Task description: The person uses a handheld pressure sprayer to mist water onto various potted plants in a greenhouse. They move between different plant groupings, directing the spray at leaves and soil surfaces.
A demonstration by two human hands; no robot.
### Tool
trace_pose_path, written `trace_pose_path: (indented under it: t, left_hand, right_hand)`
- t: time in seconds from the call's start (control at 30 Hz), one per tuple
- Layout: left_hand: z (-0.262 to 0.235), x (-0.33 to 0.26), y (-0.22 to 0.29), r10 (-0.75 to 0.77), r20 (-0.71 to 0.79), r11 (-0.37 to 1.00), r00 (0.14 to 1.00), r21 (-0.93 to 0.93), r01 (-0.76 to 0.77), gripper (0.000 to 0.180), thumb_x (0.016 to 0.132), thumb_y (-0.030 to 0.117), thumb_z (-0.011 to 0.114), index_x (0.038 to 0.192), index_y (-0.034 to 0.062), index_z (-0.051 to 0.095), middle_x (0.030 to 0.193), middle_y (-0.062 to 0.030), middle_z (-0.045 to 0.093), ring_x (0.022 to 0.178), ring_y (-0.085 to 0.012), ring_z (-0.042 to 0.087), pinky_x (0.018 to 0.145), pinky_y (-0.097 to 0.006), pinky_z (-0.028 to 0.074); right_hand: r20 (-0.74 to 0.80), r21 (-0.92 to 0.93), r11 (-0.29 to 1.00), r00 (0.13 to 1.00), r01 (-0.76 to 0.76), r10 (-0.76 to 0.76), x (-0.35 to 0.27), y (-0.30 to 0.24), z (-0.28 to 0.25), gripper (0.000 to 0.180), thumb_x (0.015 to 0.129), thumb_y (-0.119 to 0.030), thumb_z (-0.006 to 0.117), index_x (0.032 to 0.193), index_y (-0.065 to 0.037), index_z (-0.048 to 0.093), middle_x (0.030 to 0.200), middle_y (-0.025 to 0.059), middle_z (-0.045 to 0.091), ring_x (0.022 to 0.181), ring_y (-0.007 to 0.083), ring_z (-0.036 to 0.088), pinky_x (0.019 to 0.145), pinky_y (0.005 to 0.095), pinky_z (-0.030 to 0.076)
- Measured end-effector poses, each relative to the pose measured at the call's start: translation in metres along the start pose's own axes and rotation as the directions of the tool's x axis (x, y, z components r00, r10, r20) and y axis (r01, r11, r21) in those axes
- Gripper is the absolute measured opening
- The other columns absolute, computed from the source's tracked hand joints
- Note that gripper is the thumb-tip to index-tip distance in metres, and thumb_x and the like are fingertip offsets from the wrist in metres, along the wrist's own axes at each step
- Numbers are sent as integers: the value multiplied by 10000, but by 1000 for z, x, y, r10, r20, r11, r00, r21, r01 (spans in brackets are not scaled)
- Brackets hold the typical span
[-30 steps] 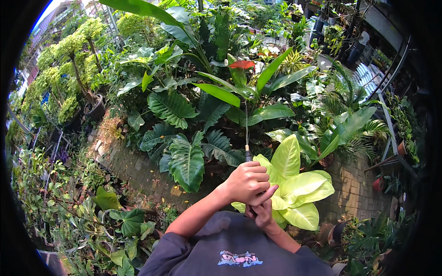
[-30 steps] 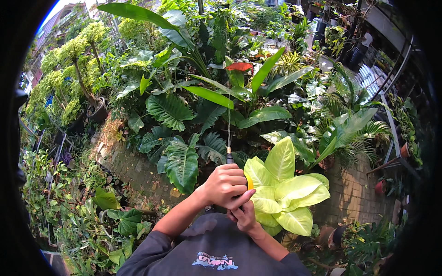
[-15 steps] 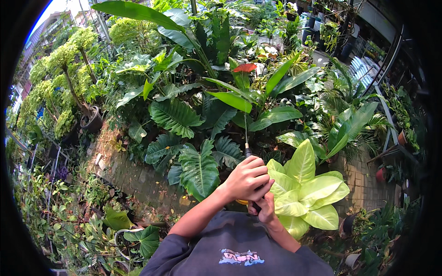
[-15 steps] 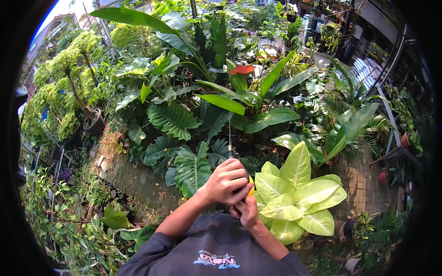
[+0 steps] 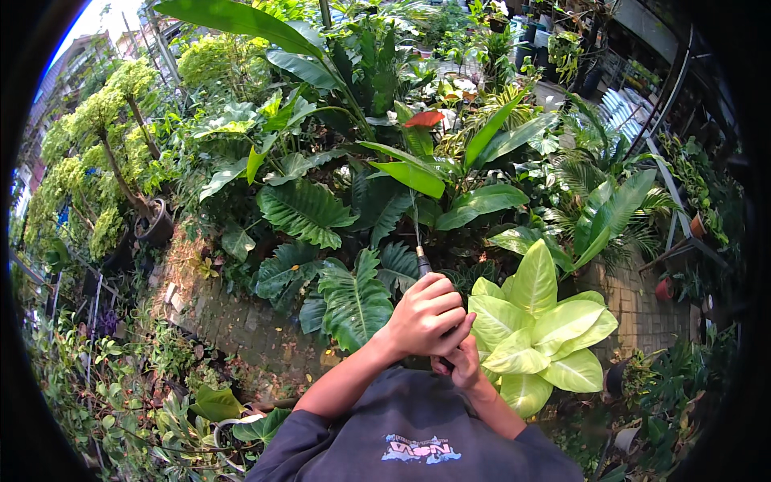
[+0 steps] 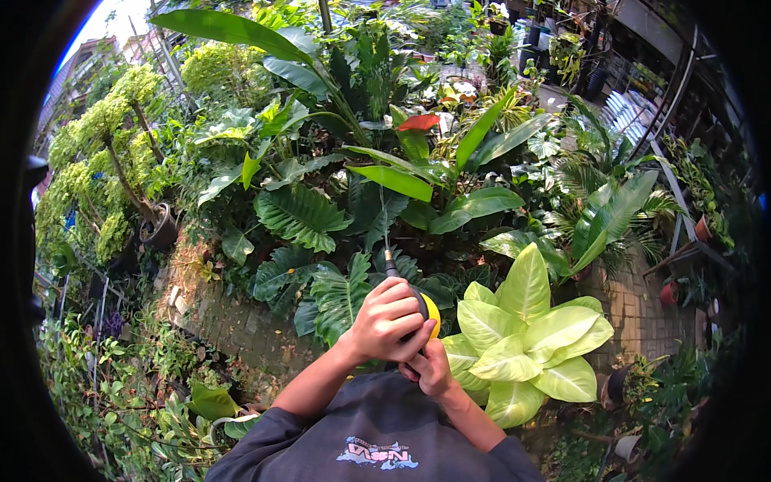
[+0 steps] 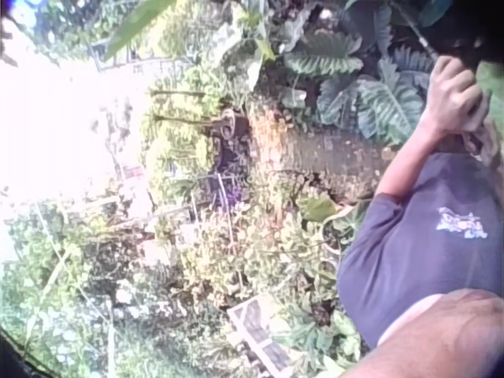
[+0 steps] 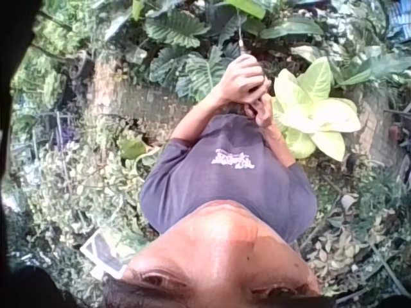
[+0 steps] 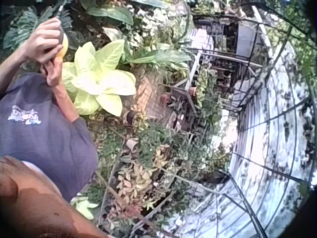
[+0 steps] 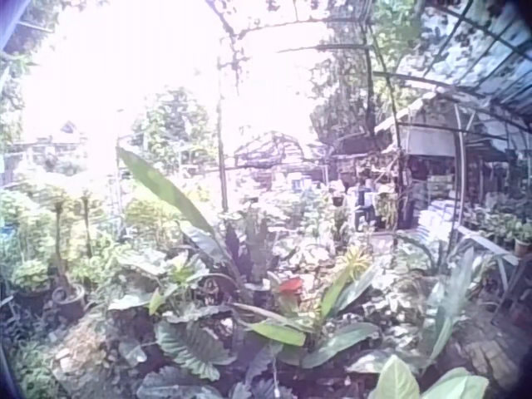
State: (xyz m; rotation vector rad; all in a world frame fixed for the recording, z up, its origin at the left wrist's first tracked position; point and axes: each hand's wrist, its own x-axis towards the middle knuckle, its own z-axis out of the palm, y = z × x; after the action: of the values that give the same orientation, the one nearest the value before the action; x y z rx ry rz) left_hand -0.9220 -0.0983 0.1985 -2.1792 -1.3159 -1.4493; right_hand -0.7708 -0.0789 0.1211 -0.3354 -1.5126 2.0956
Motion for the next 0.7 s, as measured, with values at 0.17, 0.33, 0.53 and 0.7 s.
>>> trace_pose_path:
  t: [0.17,0.33,0.53,0.7]
  left_hand:
    - [-22,-8,-2,-26,-21,999,999,42,27,249,747,75,709,579,71,524,630,-31,478,643,-217,492,711,-364,453]
    - [-40,-25,-2,-61,-48,995,997,76,65,187,698,34,729,606,58,568,610,-33,526,591,-215,519,691,-374,477]
    - [-51,-47,-8,-125,-64,987,990,98,131,178,702,18,720,612,53,571,610,-33,525,594,-214,513,682,-365,469]
    - [-55,-50,-15,-158,-81,979,984,114,166,185,713,32,713,609,54,563,621,-37,515,619,-219,509,700,-363,463]
  right_hand:
    - [66,14,999,997,34,-35,11,5,14,417,967,-355,494,698,-38,520,526,14,475,440,83,424,417,231,299]
    - [146,40,999,989,1,-6,16,16,30,420,968,-367,491,695,-48,503,535,9,466,451,82,423,424,228,298]
    - [125,36,993,986,-115,110,19,29,44,404,967,-350,488,714,-36,514,541,18,478,455,87,435,425,233,308]
    - [161,39,991,979,-129,121,29,32,47,388,963,-336,494,730,-27,523,541,25,490,454,94,450,423,232,318]
